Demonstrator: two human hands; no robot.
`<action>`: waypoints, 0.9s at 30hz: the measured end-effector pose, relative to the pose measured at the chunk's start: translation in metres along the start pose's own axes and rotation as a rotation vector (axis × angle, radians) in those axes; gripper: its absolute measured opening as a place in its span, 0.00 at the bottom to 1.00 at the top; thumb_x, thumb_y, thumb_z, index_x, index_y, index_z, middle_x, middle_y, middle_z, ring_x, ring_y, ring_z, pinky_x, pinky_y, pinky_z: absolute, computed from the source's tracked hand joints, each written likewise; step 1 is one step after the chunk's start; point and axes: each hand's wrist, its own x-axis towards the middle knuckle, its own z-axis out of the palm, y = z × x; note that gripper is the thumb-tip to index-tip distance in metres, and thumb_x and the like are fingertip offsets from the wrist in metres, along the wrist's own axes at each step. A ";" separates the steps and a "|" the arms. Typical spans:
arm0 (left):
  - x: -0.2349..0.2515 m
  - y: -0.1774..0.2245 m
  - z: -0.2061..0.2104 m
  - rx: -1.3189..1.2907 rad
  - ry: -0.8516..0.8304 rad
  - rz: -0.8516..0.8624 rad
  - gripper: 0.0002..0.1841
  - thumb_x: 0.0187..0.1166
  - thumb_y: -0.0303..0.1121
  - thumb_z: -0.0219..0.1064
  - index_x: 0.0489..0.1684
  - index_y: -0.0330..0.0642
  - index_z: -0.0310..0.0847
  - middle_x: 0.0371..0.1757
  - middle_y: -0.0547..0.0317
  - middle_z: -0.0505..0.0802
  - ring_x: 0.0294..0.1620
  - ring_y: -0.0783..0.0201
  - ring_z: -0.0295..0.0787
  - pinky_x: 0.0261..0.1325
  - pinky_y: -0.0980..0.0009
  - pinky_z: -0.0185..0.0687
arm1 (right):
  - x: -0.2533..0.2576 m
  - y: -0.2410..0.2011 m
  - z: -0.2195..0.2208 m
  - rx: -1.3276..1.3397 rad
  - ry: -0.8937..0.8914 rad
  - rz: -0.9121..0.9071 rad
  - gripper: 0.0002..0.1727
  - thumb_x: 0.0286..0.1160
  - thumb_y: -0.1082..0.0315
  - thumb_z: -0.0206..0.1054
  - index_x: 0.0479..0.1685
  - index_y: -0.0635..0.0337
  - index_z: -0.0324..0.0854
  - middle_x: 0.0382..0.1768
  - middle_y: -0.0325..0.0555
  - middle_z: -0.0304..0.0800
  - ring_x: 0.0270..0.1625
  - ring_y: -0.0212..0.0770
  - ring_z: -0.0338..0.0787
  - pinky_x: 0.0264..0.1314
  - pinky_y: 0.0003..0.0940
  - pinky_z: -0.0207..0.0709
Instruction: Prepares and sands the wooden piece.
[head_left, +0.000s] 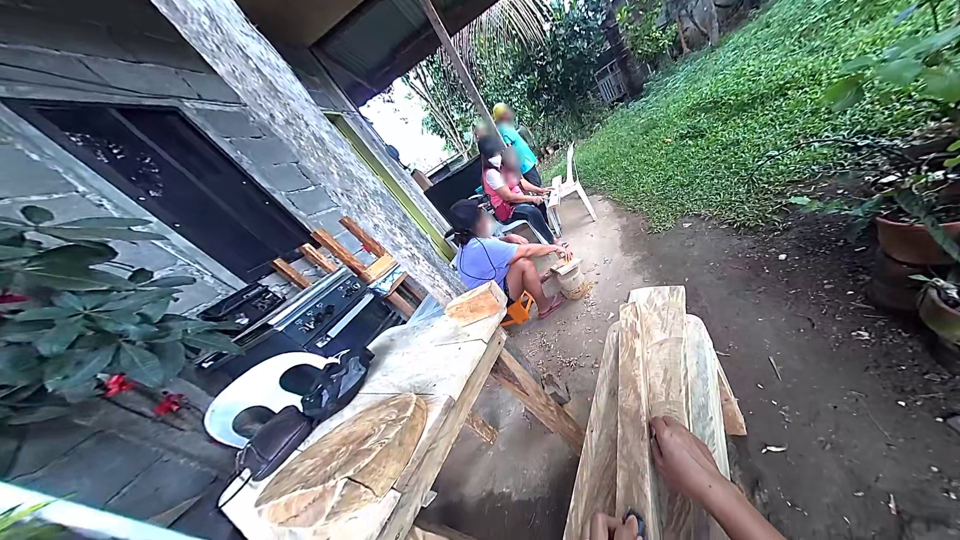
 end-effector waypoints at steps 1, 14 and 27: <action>0.007 0.002 0.001 0.021 0.007 0.002 0.14 0.83 0.37 0.63 0.50 0.43 0.96 0.46 0.43 0.94 0.49 0.42 0.91 0.54 0.46 0.83 | 0.000 0.000 0.000 -0.006 0.002 0.007 0.24 0.89 0.64 0.54 0.78 0.66 0.73 0.73 0.62 0.80 0.75 0.58 0.83 0.76 0.52 0.77; 0.191 0.028 0.035 0.200 -0.336 -0.261 0.19 0.92 0.40 0.51 0.71 0.50 0.84 0.72 0.47 0.85 0.75 0.48 0.81 0.76 0.46 0.71 | 0.002 0.001 -0.002 0.002 0.000 0.013 0.24 0.89 0.65 0.53 0.79 0.66 0.73 0.73 0.62 0.80 0.75 0.57 0.84 0.76 0.51 0.77; 0.144 0.021 0.019 0.103 -0.301 -0.217 0.18 0.90 0.41 0.55 0.67 0.48 0.88 0.67 0.44 0.87 0.71 0.46 0.82 0.75 0.47 0.73 | 0.003 0.003 -0.006 0.029 -0.021 -0.011 0.24 0.90 0.64 0.54 0.80 0.66 0.72 0.74 0.61 0.80 0.75 0.57 0.83 0.78 0.52 0.75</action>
